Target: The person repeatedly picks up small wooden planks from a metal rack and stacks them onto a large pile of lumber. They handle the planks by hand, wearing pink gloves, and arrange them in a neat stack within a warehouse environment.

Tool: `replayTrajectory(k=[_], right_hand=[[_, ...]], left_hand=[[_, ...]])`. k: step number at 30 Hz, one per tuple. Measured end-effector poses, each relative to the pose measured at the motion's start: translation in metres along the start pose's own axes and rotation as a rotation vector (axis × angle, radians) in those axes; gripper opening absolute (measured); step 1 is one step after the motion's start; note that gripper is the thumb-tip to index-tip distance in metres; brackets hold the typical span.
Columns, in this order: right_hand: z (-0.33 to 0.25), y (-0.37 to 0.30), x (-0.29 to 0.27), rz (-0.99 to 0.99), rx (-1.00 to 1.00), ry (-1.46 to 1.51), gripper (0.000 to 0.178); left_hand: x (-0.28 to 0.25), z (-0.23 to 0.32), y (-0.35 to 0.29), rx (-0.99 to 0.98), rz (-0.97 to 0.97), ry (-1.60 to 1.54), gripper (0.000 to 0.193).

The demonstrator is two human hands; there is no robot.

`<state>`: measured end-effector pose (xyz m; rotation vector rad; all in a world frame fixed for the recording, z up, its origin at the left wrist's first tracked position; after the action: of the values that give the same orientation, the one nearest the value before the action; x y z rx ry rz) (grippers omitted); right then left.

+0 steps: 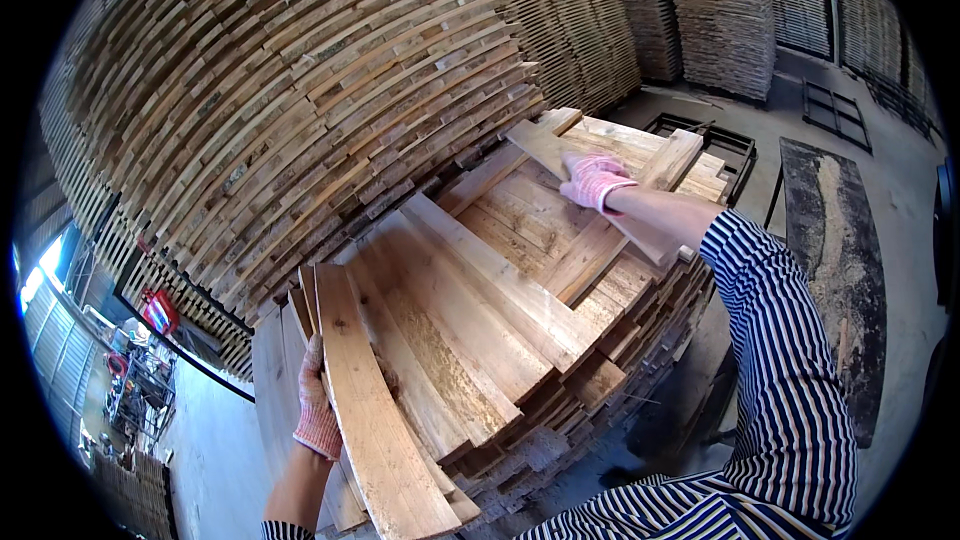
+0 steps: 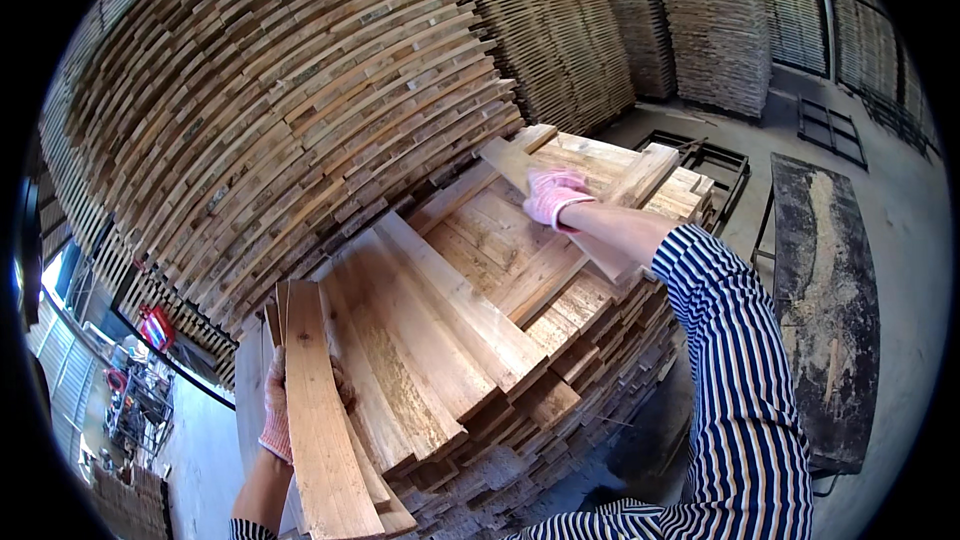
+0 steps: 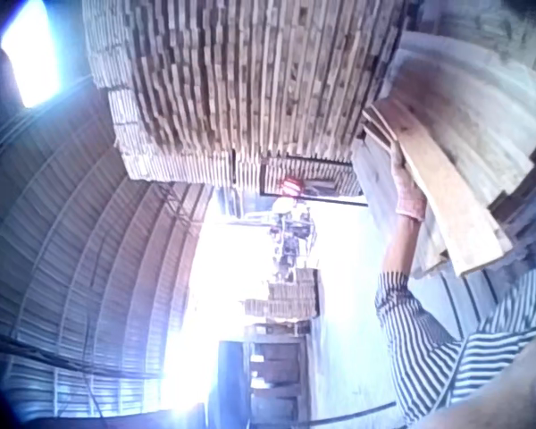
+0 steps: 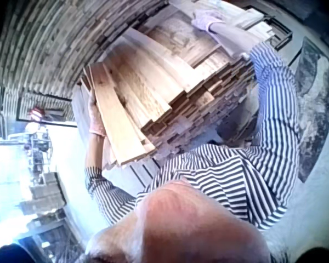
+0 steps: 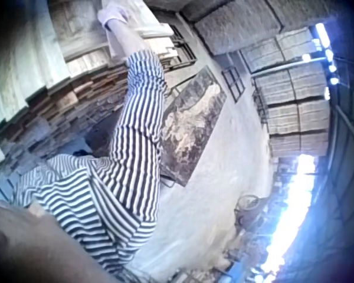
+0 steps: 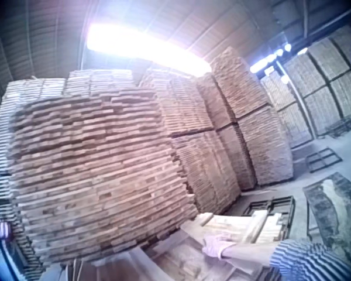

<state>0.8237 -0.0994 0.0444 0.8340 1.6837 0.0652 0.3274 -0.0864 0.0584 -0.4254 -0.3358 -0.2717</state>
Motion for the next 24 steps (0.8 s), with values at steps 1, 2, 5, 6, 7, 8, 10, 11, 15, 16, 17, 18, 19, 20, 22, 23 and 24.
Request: replayTrajectory(k=[1,2,5,6,7,8,10,11,15,16,17,18,19,20,22,23,24], right_hand=[[-0.01,0.002,0.008,-0.009,-0.012,0.031,0.051],[-0.022,0.005,0.017,-0.017,-0.022,0.06,0.053],[-0.106,-0.037,0.013,-0.206,-0.112,0.068,0.057],[-0.125,-0.046,0.021,-0.273,-0.181,0.202,0.057],[-0.134,-0.049,0.023,-0.27,-0.191,0.238,0.06],[-0.137,-0.047,0.026,-0.313,-0.236,0.066,0.064],[-0.162,-0.05,0.01,-0.272,-0.302,-0.035,0.072],[-0.179,-0.061,-0.018,-0.179,-0.307,0.021,0.075],[-0.239,-0.102,-0.041,-0.511,-0.296,0.742,0.093],[-0.244,-0.118,-0.065,-0.552,-0.197,0.825,0.099],[-0.238,-0.117,-0.068,-0.762,-0.215,1.019,0.099],[-0.224,-0.106,-0.068,-0.583,-0.243,0.88,0.097],[-0.2,-0.089,-0.07,-0.379,-0.247,0.718,0.095],[-0.181,-0.072,-0.055,-0.278,-0.251,0.665,0.093],[-0.144,-0.052,-0.055,-0.273,-0.25,0.628,0.089],[-0.12,-0.04,-0.057,-0.229,-0.229,0.515,0.087],[-0.101,-0.027,-0.055,-0.263,-0.186,0.369,0.085]], left_hand=[[0.001,0.0,0.001,-0.002,-0.013,0.0,0.069],[0.001,0.0,0.002,-0.004,-0.028,0.001,0.069],[-0.012,0.003,0.006,0.029,0.015,0.043,0.07],[-0.013,0.002,0.008,0.044,0.037,0.067,0.07],[-0.003,0.0,0.008,0.029,0.037,0.053,0.07],[0.012,-0.001,0.006,0.013,0.036,0.041,0.071],[0.019,0.003,0.014,-0.003,-0.001,-0.003,0.071],[0.022,0.007,0.022,0.031,-0.032,-0.052,0.065],[0.083,0.02,0.046,0.144,-0.141,-0.286,0.048],[0.077,0.029,0.059,0.41,-0.015,-0.13,0.052],[0.099,0.014,0.053,0.164,-0.141,-0.087,0.056],[0.114,0.007,0.049,0.124,-0.139,-0.135,0.057],[0.138,0.0,0.05,0.073,-0.175,-0.177,0.059],[0.142,-0.003,0.057,0.101,-0.184,-0.12,0.066],[0.132,-0.022,0.072,-0.024,-0.252,-0.121,0.075],[0.134,-0.032,0.074,-0.048,-0.284,-0.116,0.077],[0.128,-0.042,0.089,-0.086,-0.296,-0.148,0.077]])
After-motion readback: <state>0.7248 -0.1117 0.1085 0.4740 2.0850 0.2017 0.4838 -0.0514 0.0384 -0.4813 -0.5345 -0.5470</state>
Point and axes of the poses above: each hand's wrist, its own y-axis towards the middle knuckle, its own x-axis out of the palm, z = x × y, the point moved 6 cm from there along y, towards the middle knuckle, and after that the axes turned 12 degrees about z, right-handed, at the moved point
